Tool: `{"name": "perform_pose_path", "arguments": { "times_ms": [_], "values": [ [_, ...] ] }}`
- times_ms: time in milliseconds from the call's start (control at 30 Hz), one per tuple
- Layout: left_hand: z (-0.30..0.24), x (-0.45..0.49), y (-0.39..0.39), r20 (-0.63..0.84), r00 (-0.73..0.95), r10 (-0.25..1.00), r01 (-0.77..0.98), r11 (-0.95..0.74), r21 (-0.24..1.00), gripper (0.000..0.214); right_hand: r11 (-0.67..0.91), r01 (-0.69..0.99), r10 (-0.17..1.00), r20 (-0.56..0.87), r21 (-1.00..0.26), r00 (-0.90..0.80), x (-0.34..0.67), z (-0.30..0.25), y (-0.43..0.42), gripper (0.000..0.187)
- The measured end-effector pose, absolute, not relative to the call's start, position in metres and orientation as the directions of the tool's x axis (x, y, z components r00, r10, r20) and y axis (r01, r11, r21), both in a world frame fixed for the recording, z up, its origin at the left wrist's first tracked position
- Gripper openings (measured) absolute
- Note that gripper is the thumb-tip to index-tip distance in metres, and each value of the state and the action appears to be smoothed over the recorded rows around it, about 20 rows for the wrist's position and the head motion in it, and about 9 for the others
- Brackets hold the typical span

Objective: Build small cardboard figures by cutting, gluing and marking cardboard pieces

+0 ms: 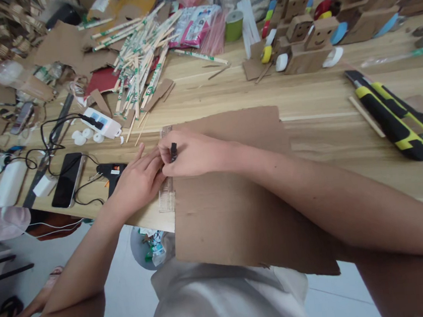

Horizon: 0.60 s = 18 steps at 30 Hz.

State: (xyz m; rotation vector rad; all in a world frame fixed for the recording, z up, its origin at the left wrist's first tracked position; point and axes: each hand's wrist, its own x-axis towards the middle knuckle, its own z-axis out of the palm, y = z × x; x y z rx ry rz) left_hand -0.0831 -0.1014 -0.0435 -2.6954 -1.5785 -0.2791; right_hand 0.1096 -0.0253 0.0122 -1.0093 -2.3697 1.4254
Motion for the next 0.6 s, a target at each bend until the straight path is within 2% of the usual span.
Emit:
{"name": "perform_pose_path", "arguments": {
  "times_ms": [400,500,600],
  "values": [
    [-0.043,-0.083,-0.101,0.150,0.479,0.865,0.865,-0.494,0.083,0.032,0.290,0.400,0.649,-0.128,-0.870,-0.750,0.112,0.014,-0.021,0.037],
    [-0.043,-0.084,-0.101,0.131,0.465,0.875,0.873,-0.478,0.093,0.035,0.258,0.396,0.700,-0.112,-0.881,-0.705,0.120,0.030,-0.013,0.035],
    [-0.043,-0.084,-0.104,0.130,0.453,0.882,0.880,-0.466,0.090,0.036,0.265,0.383,0.803,-0.017,-0.885,-0.595,0.135,0.056,-0.007,0.033]
  ]
}}
